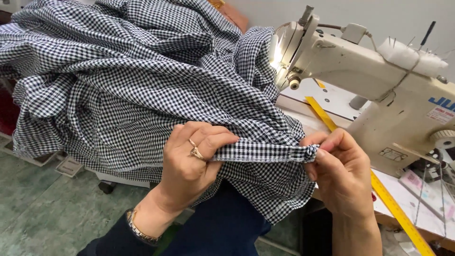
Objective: The person is folding and pinching the edge of a checkered fabric garment at a sewing workstation to prepare a hem.
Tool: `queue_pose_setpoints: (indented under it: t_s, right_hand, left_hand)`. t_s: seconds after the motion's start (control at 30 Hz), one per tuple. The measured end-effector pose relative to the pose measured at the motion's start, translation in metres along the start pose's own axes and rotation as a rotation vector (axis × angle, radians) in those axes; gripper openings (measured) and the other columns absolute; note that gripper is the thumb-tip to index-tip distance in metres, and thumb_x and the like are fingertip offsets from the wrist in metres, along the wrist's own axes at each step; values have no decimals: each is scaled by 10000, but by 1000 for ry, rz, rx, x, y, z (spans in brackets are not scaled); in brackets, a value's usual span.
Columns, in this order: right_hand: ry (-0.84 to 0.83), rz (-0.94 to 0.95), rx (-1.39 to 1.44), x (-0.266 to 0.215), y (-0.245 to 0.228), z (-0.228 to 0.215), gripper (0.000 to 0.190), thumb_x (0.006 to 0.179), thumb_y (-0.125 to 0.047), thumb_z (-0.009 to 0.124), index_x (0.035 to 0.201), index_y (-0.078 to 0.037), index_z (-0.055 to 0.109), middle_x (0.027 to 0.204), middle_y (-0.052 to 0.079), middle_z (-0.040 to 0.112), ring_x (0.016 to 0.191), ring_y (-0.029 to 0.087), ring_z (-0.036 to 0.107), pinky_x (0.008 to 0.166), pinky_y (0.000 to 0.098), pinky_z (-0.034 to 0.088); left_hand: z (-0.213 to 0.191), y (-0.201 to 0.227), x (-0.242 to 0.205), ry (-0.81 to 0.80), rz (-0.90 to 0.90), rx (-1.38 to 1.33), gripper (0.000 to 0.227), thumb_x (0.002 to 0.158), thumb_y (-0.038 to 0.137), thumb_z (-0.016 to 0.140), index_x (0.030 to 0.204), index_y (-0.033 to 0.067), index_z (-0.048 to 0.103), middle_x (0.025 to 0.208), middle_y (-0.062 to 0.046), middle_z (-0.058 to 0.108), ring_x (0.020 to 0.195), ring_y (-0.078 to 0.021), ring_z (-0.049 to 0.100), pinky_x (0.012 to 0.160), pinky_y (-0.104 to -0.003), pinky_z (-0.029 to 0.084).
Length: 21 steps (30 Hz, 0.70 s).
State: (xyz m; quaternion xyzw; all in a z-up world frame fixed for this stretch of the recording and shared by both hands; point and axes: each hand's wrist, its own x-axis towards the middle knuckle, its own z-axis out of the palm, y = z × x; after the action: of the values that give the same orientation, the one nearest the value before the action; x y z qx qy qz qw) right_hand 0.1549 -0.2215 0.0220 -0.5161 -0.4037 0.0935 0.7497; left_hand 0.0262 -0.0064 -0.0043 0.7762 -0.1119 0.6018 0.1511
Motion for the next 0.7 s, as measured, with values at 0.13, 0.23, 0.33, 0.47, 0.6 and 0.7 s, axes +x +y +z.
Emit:
queue_pose_setpoints:
  t_s: [0.13,0.23,0.33,0.47,0.6,0.7]
  right_hand:
    - [15,1,-11,-1,1,3,139,888,-45,593,825,-57,469,920,199,630,476,132,452,464,197,407]
    - [8,-6,-21,-2,2,2,131,894,-43,582,828,-59,470,932,196,629,478,131,451,468,194,409]
    - [-1,3,-9,-3,3,4,134,898,-40,582,832,-58,466,936,196,624,486,129,465,475,192,417]
    - [-34,-21,-33,-5,4,6,125,903,-36,572,840,-57,466,939,194,631,501,119,459,493,197,427]
    - [-29,-3,-56,-8,6,5,122,896,-61,593,844,-42,485,951,205,633,501,120,458,489,198,424]
    - [-35,15,-65,-10,6,4,116,900,-58,585,843,-41,486,980,208,640,501,122,459,490,203,428]
  left_hand:
    - [-8,4,3,15,-14,-147,441,636,-214,553,1009,0,653,958,-103,707,901,-270,697,777,-323,598]
    - [-9,2,-3,-51,-58,-230,435,694,-217,545,1074,-15,614,999,-128,702,918,-267,719,838,-329,614]
    - [-10,1,-5,-80,-139,-344,432,701,-217,530,1076,-21,617,1034,-105,686,931,-254,685,859,-329,588]
    - [-12,3,-3,-85,-266,-431,392,759,-200,519,1075,2,634,1031,-89,688,955,-213,684,892,-265,585]
    - [-13,2,-2,-100,-345,-479,409,754,-190,468,1072,10,629,1027,-92,689,981,-217,689,914,-273,570]
    - [-13,2,-2,-112,-375,-502,387,771,-184,455,1060,3,630,1021,-91,688,975,-213,690,906,-268,570]
